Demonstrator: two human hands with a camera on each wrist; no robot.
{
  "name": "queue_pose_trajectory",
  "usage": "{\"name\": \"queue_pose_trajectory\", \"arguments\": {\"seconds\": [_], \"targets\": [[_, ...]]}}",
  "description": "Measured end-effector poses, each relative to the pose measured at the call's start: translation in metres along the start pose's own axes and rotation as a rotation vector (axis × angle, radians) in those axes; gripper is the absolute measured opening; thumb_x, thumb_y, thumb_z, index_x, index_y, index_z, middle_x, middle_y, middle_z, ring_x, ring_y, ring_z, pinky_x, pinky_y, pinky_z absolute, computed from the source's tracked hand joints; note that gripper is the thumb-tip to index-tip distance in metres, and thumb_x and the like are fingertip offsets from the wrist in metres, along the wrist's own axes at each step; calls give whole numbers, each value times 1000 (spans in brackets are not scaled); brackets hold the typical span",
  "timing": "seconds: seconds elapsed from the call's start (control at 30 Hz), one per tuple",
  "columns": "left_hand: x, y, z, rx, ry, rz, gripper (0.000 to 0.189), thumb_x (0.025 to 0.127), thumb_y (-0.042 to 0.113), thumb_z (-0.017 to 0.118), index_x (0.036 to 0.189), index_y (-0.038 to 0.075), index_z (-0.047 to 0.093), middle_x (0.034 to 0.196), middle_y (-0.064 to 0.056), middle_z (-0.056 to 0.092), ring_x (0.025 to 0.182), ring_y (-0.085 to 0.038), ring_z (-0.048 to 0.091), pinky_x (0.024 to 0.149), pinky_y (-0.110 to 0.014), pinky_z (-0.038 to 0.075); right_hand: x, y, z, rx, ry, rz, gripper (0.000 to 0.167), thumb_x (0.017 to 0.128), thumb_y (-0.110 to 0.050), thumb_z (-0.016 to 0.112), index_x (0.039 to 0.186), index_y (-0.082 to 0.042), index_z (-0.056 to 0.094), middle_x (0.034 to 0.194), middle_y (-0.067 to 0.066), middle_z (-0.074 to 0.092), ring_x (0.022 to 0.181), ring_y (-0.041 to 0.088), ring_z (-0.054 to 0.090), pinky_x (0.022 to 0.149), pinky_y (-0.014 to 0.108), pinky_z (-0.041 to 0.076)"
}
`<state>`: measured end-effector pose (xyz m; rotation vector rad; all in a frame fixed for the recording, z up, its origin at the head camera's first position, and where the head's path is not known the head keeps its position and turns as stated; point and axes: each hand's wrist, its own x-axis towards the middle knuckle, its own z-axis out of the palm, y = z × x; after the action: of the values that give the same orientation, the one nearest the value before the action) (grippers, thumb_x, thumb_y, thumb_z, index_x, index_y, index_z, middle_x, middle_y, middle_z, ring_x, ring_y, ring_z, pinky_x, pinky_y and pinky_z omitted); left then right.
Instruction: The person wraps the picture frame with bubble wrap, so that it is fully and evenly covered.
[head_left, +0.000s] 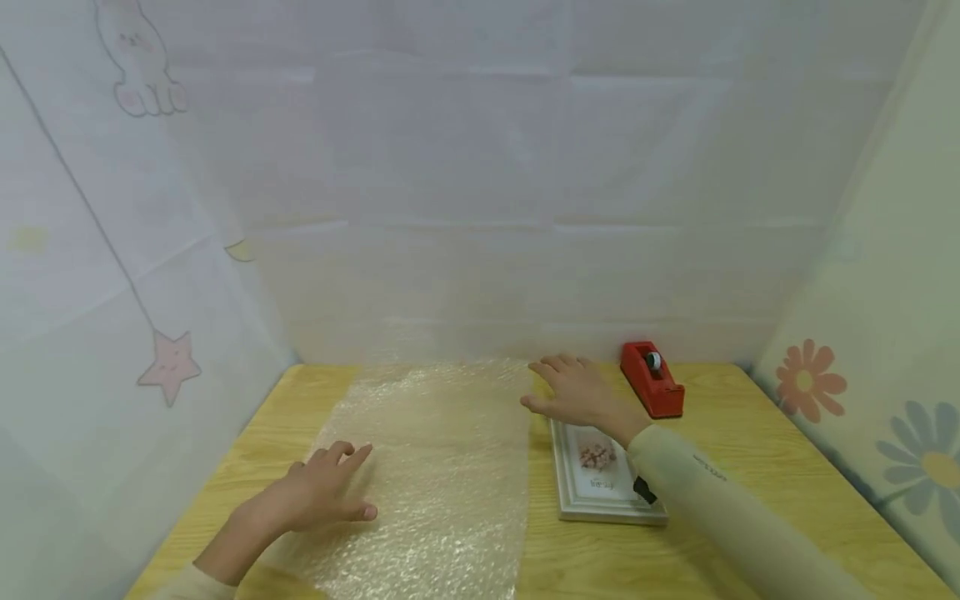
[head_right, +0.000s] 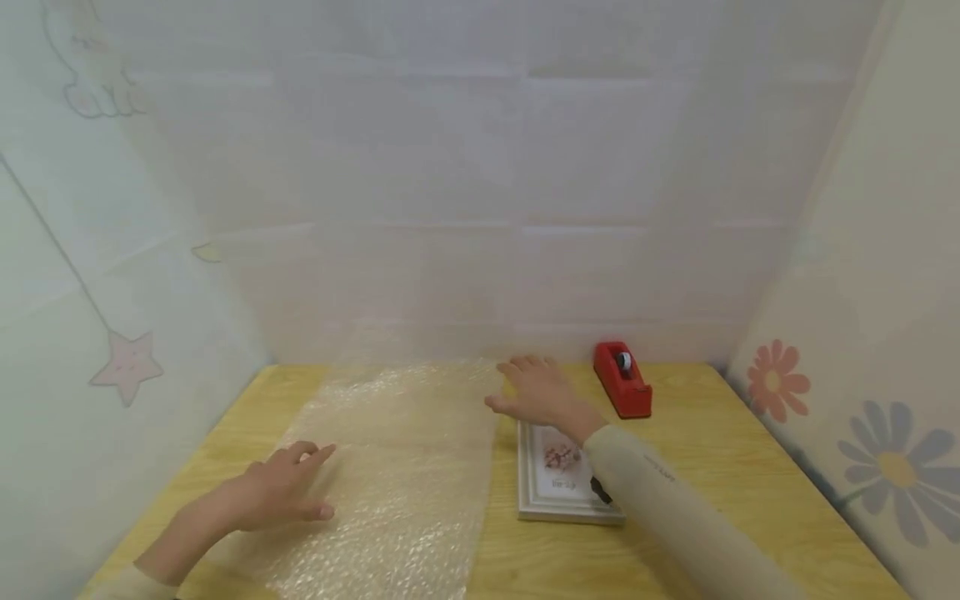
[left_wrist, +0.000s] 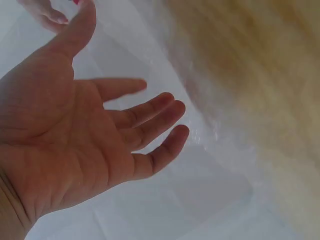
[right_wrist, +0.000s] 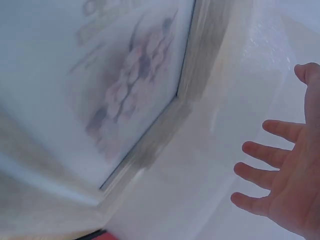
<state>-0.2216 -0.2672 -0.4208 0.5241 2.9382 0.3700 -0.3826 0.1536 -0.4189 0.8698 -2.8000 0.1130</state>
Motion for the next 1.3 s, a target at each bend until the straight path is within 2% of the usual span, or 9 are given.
{"name": "queue_pose_trajectory", "arguments": {"seconds": [0.17, 0.3, 0.57, 0.7, 0.93, 1.3], "targets": [[-3, 5, 14, 53, 60, -110, 100, 86, 68, 68, 153, -2, 41, 146, -24, 45, 128, -50, 45, 83, -76, 41, 19, -13, 15, -38, -161, -83, 89, 93, -78, 45, 160, -19, 36, 162, 13, 33, 146, 37, 30, 113, 61, 26], [-6, 7, 19, 81, 63, -165, 110, 82, 76, 65, 151, -5, 40, 151, -27, 39, 131, -54, 40, 83, -79, 40, 27, -18, 23, -37, -218, -142, 93, 91, -78, 49, 161, -18, 33, 163, 15, 29, 148, 37, 27, 114, 61, 25], [-17, 9, 19, 34, 81, -108, 114, 77, 76, 70, 150, -6, 40, 153, -28, 36, 132, -55, 39, 82, -81, 38, 27, -16, 31, -40, -281, -137, 92, 95, -76, 44, 163, -16, 28, 164, 16, 27, 148, 41, 26, 114, 63, 22], [-20, 8, 18, 7, 58, -100, 111, 77, 73, 73, 151, -2, 41, 153, -29, 36, 133, -58, 36, 84, -84, 34, 26, -14, 37, -39, -299, -148, 92, 95, -75, 44, 163, -16, 25, 164, 18, 26, 147, 42, 25, 114, 64, 21], [-24, 9, 15, 0, 17, -99, 102, 78, 70, 74, 152, 5, 46, 153, -31, 35, 132, -63, 34, 82, -88, 30, 16, -18, 30, 41, -325, -149, 89, 95, -73, 48, 161, -15, 32, 162, 19, 29, 146, 45, 26, 114, 67, 16], [-26, 13, 10, -2, -9, -44, 101, 81, 68, 74, 152, 3, 45, 154, -32, 34, 133, -63, 32, 84, -85, 32, -1, -13, 26, 59, -330, -128, 88, 95, -74, 46, 158, -14, 39, 161, 18, 32, 146, 43, 28, 113, 68, 17]]}}
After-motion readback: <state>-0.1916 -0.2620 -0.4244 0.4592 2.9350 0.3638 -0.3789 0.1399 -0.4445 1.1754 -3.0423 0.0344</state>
